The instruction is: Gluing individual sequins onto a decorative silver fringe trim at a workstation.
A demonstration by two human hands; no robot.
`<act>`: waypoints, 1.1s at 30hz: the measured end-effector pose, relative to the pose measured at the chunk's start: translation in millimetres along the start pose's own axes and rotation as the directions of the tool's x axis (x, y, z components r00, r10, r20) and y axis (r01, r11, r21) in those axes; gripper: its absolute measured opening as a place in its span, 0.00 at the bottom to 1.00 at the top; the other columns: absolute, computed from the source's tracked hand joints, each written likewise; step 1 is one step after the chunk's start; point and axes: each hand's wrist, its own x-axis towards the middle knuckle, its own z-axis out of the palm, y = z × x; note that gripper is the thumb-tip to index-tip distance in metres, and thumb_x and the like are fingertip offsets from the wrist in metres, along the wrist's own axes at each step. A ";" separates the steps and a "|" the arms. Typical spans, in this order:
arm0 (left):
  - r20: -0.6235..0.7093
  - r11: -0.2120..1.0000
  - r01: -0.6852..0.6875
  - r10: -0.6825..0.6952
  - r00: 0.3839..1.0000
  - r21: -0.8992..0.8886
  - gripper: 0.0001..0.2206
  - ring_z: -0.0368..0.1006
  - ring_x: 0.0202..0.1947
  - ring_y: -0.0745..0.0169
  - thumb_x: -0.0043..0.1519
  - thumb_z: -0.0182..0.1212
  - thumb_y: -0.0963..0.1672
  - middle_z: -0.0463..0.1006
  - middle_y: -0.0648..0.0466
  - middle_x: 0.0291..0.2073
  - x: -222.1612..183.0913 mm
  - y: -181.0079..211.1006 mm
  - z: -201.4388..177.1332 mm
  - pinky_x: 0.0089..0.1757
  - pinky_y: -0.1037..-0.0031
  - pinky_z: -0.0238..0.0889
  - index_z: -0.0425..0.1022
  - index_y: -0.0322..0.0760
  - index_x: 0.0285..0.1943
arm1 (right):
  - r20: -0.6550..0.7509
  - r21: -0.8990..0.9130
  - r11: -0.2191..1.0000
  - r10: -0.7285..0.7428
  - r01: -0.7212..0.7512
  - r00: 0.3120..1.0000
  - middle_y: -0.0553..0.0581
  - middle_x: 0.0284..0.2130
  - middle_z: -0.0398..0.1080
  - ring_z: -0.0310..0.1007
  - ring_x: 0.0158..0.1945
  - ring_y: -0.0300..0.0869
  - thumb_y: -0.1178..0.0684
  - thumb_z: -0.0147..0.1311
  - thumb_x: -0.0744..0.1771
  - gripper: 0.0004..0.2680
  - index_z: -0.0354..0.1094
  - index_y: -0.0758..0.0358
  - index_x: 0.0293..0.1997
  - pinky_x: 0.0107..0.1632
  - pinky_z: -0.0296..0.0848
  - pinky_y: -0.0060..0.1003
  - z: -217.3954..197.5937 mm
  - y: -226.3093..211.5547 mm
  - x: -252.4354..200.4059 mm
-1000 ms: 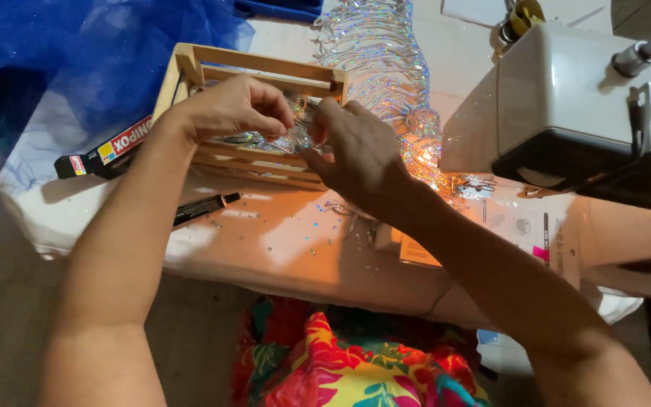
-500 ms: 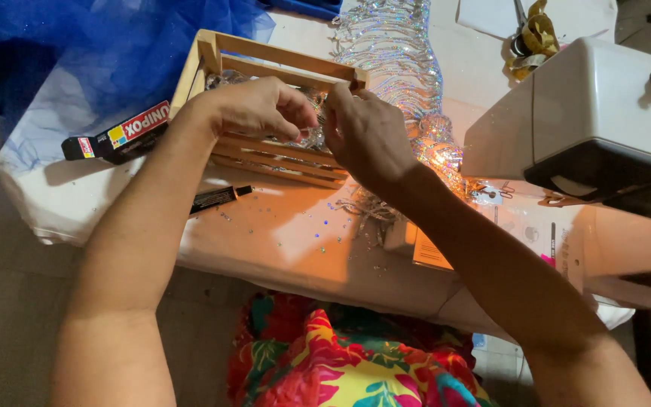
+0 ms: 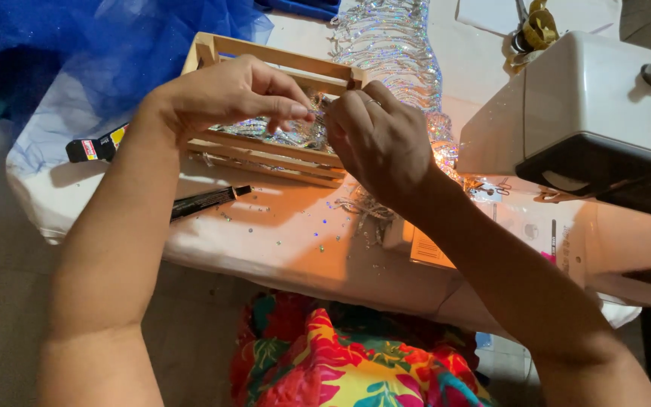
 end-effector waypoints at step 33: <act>0.049 0.912 0.225 -0.222 0.974 -0.344 0.08 0.58 0.15 0.78 0.51 0.70 0.42 0.60 0.60 0.12 22.5 28.4 209.2 0.23 0.85 0.53 0.87 0.36 0.38 | -0.099 0.293 0.887 0.399 -0.357 0.912 0.56 0.34 0.77 0.76 0.31 0.47 0.59 0.71 0.59 0.15 0.58 0.58 0.29 0.32 0.75 0.31 -113.9 -33.5 -191.4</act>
